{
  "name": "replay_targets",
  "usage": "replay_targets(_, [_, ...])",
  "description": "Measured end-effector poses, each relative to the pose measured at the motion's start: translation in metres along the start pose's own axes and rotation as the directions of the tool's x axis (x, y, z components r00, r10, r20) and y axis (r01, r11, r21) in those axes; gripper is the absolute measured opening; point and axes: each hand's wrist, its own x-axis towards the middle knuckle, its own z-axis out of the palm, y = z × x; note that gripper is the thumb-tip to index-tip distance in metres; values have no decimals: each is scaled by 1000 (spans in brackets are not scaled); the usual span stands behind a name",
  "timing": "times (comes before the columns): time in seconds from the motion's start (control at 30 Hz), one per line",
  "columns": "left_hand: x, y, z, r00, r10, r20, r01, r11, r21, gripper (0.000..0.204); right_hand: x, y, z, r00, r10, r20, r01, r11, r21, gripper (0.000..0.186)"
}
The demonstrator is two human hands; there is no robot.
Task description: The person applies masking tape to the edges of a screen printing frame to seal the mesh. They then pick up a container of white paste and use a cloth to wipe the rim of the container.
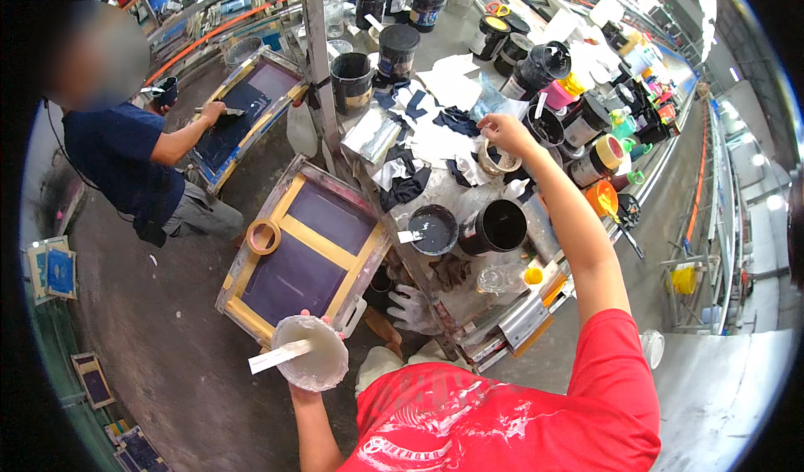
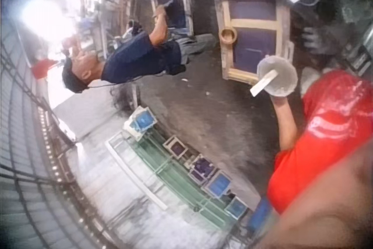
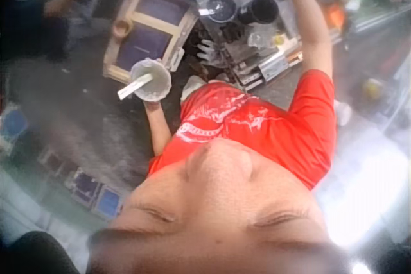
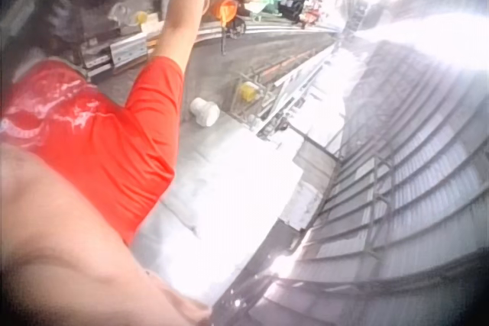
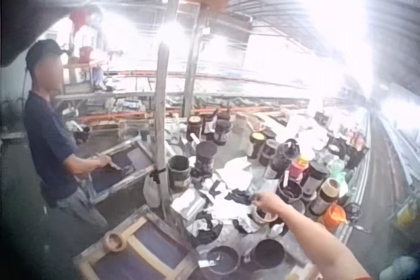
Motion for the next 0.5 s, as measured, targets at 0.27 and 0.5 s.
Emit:
replay_targets(0.27, [-1,-4,-42,995,-40,94,20,979,204,65,14,12,60,886,388,256,-245,858,-451,48])
replay_targets(0.5, [25,-17,-42,996,-67,66,49,967,248,80,19,6,81,942,285,175,-154,833,-532,35])
